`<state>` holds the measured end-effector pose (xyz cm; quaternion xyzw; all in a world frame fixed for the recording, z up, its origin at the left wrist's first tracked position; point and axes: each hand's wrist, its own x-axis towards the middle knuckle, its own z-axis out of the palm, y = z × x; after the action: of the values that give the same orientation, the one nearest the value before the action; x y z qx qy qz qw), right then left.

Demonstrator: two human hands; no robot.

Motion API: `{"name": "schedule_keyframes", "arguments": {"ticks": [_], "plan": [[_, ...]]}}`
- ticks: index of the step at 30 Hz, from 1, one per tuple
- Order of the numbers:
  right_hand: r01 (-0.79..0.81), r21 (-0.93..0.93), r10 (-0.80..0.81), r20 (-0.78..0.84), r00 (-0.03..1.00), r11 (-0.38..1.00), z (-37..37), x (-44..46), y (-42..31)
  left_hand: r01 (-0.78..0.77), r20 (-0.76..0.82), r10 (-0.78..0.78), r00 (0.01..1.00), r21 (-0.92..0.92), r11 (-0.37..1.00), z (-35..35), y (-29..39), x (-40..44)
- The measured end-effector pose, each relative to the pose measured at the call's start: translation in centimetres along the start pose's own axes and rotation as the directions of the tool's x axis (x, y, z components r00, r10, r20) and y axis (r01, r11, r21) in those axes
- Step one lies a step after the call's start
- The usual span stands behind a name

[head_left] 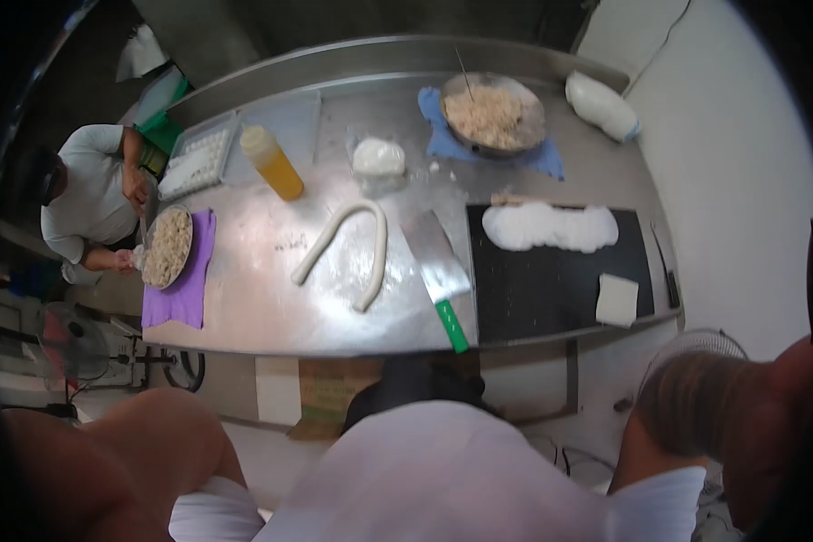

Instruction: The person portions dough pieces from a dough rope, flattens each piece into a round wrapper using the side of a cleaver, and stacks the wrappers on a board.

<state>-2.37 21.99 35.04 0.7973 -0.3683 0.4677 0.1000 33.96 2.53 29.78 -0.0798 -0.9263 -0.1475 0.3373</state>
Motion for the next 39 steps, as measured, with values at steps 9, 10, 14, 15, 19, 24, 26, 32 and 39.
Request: {"name": "schedule_keyframes", "arguments": {"ticks": [9, 10, 14, 15, 19, 24, 26, 32, 39], "plan": [[0.031, 0.006, -0.031, 0.001, 1.000, 0.999, 0.7, -0.8, 0.0, -0.022, -0.010, 0.023, 1.000, 0.023, 0.999, 1.8, 0.0, -0.8], [0.032, 0.010, -0.032, -0.005, 0.999, 0.999, 0.7, -0.7, -0.1, -0.020, -0.011, 0.020, 1.000, 0.026, 0.999, 1.7, 0.0, -0.8], [-0.005, 0.043, 0.006, -0.023, 1.000, 0.999, 0.0, 0.3, -0.2, 0.020, 0.015, -0.020, 1.000, -0.006, 1.000, 0.3, 0.9, -0.1], [-0.004, 0.050, 0.006, -0.025, 1.000, 0.999, -0.1, 0.1, -0.3, 0.020, 0.025, -0.020, 0.999, 0.001, 1.000, 0.4, 1.0, -0.1], [-0.017, 0.067, 0.019, -0.034, 0.999, 0.998, -0.3, -0.6, -0.2, 0.013, 0.050, -0.013, 0.999, -0.005, 1.000, 0.3, 1.4, 0.4], [-0.037, 0.088, 0.040, -0.038, 0.998, 0.995, -0.6, -0.7, -0.1, 0.012, 0.071, -0.012, 0.997, -0.010, 1.000, 0.4, 1.5, 0.7], [-0.034, 0.088, 0.038, -0.045, 0.998, 0.996, -0.5, -0.9, 0.0, 0.016, 0.073, -0.015, 0.997, -0.008, 1.000, 0.5, 1.5, 0.7], [-0.038, 0.084, 0.042, -0.049, 0.998, 0.996, 0.0, -1.7, 0.0, -0.001, 0.084, 0.002, 0.996, -0.006, 1.000, 1.0, 0.6, 0.0], [-0.072, 0.108, 0.077, -0.042, 0.996, 0.992, 0.9, -1.8, 0.8, 0.029, 0.072, -0.027, 0.997, -0.024, 0.999, 0.8, 0.1, -0.7]]}}
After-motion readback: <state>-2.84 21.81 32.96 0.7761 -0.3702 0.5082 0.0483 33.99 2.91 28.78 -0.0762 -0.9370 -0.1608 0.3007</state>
